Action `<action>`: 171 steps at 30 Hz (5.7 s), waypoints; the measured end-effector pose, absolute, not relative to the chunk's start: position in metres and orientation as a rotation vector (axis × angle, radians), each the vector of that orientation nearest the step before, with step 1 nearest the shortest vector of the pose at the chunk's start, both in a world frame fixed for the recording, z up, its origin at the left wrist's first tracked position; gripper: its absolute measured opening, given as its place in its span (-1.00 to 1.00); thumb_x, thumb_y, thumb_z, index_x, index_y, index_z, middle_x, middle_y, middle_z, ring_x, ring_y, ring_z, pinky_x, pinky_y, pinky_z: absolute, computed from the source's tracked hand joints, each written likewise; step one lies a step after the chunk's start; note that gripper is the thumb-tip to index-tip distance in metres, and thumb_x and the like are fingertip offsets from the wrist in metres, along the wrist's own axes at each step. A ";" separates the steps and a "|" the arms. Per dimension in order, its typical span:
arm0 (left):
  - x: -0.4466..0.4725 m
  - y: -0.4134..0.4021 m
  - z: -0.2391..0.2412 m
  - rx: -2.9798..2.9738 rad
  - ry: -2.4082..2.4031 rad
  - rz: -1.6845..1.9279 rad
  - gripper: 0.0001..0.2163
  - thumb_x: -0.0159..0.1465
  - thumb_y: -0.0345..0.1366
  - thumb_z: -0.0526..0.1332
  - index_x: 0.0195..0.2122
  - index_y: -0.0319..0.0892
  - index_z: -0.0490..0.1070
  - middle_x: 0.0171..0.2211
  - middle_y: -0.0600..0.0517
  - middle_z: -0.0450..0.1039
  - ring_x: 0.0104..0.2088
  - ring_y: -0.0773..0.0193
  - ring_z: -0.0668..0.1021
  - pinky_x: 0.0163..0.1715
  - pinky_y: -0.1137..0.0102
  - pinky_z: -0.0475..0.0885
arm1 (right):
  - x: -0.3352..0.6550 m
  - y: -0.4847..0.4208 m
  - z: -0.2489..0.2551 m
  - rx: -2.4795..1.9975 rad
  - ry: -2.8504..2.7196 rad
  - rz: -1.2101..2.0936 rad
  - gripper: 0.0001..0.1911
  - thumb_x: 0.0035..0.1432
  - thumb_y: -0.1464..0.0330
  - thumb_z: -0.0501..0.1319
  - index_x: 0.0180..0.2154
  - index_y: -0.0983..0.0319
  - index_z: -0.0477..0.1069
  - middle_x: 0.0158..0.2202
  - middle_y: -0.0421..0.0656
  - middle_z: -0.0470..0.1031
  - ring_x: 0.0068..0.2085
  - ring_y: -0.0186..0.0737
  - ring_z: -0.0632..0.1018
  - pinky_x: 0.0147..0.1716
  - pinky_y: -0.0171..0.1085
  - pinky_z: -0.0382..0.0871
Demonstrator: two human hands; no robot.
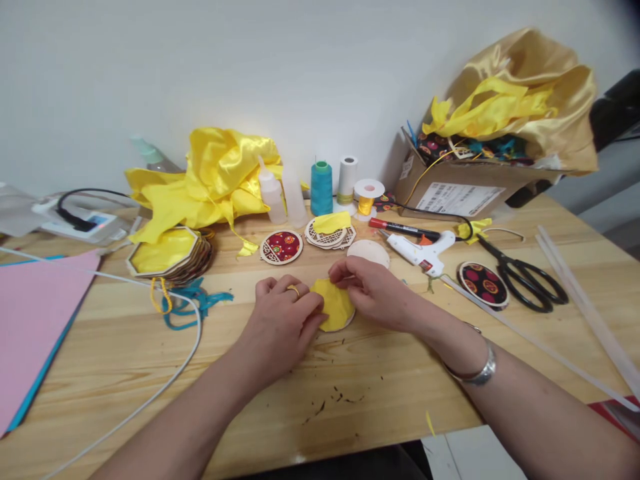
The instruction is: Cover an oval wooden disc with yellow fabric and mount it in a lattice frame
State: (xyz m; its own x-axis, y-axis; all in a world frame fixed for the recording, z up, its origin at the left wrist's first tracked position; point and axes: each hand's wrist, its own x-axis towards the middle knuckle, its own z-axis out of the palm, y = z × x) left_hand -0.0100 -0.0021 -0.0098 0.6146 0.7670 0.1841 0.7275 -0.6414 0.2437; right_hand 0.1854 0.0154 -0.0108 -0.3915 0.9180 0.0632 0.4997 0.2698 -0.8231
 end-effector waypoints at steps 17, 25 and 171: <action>-0.016 0.004 -0.006 2.433 1.358 0.246 -0.93 0.23 -0.26 0.15 -0.35 -0.08 0.39 -0.02 0.06 0.43 0.03 -0.06 0.23 -0.13 0.05 0.15 | 0.185 0.016 -0.013 -1.257 -2.001 1.007 -0.64 -0.09 0.67 0.00 -0.25 0.27 0.35 -0.25 -0.10 0.46 -0.19 -0.22 0.47 -0.15 -0.14 0.41; -0.019 0.009 -0.003 2.358 1.333 0.229 -0.92 0.21 -0.34 0.14 -0.37 -0.07 0.43 -0.03 0.06 0.42 0.03 -0.02 0.25 -0.07 0.03 0.14 | 0.189 0.017 -0.015 -1.165 -2.056 1.052 -0.64 -0.06 0.65 0.03 -0.20 0.25 0.32 -0.19 -0.10 0.41 -0.16 -0.24 0.46 -0.13 -0.16 0.42; -0.014 -0.002 -0.004 2.484 1.133 0.464 -0.88 0.24 -0.40 0.12 -0.39 -0.11 0.42 -0.32 0.03 0.47 -0.18 0.14 0.43 -0.13 0.07 0.17 | 0.195 0.022 0.004 -1.100 -1.564 1.478 -0.81 0.11 0.28 0.21 -0.28 0.28 0.39 -0.45 -0.21 0.42 -0.45 -0.35 0.44 -0.41 -0.32 0.35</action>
